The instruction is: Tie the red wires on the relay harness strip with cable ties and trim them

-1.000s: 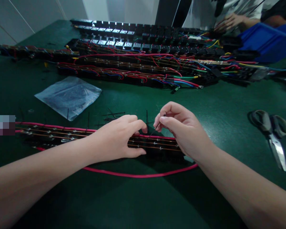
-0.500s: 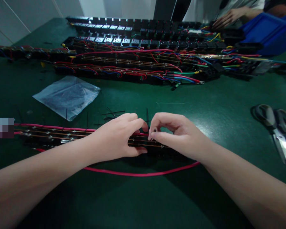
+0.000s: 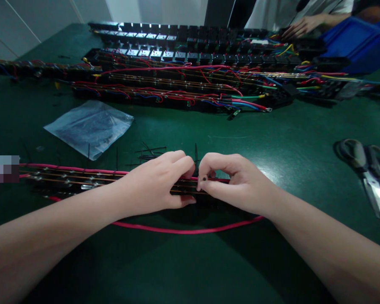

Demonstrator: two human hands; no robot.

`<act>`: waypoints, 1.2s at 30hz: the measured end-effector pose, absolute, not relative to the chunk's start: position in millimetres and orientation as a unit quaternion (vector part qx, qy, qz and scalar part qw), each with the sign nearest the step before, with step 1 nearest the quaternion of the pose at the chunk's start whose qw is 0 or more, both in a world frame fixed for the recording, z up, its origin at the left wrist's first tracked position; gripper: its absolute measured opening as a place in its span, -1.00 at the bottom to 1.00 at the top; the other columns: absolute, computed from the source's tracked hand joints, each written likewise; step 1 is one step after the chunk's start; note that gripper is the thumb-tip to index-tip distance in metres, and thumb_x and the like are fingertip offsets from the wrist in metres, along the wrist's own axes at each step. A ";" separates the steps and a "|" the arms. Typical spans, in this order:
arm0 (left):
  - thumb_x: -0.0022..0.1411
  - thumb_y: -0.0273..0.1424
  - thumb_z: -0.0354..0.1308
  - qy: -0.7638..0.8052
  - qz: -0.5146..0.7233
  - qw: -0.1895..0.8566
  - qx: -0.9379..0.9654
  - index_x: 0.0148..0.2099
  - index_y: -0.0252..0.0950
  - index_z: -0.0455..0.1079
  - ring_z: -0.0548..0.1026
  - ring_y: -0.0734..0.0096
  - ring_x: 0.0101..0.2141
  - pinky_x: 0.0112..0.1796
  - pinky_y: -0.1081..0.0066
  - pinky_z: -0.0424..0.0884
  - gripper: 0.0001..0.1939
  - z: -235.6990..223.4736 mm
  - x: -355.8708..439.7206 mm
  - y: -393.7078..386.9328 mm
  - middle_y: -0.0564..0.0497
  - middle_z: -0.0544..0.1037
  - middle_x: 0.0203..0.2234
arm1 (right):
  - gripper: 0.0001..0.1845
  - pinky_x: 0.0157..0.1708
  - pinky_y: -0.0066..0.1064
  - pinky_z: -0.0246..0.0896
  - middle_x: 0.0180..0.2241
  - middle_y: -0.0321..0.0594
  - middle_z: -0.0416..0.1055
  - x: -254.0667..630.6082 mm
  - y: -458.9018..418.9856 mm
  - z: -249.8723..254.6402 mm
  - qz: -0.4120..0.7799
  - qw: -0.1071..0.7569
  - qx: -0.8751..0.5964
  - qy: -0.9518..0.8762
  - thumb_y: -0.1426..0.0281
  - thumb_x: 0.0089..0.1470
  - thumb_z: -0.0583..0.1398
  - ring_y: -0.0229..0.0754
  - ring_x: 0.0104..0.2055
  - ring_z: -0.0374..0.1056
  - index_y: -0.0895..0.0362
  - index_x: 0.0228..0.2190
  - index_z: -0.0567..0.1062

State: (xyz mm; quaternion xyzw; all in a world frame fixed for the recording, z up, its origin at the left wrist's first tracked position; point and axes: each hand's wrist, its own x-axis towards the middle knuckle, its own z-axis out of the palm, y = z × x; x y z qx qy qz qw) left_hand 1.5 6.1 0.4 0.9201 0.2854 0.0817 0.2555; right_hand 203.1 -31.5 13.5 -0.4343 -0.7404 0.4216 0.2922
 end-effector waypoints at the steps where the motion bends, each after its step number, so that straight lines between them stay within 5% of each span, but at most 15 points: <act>1: 0.14 -0.26 0.25 0.286 0.080 0.257 0.920 -0.20 -0.26 0.22 0.35 0.36 -0.26 -0.28 0.36 0.27 -0.70 0.7 1.4 5.8 0.07 0.32 -0.28 | -0.87 -0.47 -0.43 0.08 -0.55 -0.38 0.30 203.0 -31.4 13.4 0.420 0.292 -0.435 -0.741 0.58 -0.05 0.17 -0.31 -0.48 0.20 0.17 -0.56 0.43; 14: 0.15 -0.25 0.23 0.296 0.050 0.233 0.925 -0.23 -0.23 0.22 0.39 0.33 -0.34 -0.36 0.40 0.21 -0.73 3.9 0.9 5.2 0.10 0.41 -0.38 | -0.86 -0.43 -0.45 0.13 -0.54 -0.37 0.34 203.5 -31.9 11.9 0.380 0.296 -0.443 -0.756 0.61 -0.07 0.17 -0.32 -0.46 0.25 0.17 -0.55 0.45; 23: 0.21 -0.26 0.19 0.309 0.043 0.229 0.922 -0.16 -0.20 0.27 0.46 0.22 -0.22 -0.21 0.28 0.28 -0.78 9.7 3.0 -2.2 0.06 0.51 -0.29 | -0.86 -0.42 -0.46 0.14 -0.53 -0.38 0.36 203.2 -31.9 12.1 0.362 0.299 -0.452 -0.759 0.60 -0.07 0.18 -0.33 -0.46 0.27 0.16 -0.55 0.44; 36: 0.17 -0.37 0.21 0.367 0.140 0.410 0.823 -0.15 -0.14 0.29 0.52 0.48 -0.22 -0.20 0.46 0.37 -0.80 11.4 3.9 0.1 0.21 0.55 -0.26 | -0.92 -0.45 -0.44 0.14 -0.47 -0.36 0.33 202.1 -30.7 8.6 0.362 0.300 -0.484 -0.737 0.55 -0.02 0.17 -0.31 -0.44 0.24 0.14 -0.46 0.43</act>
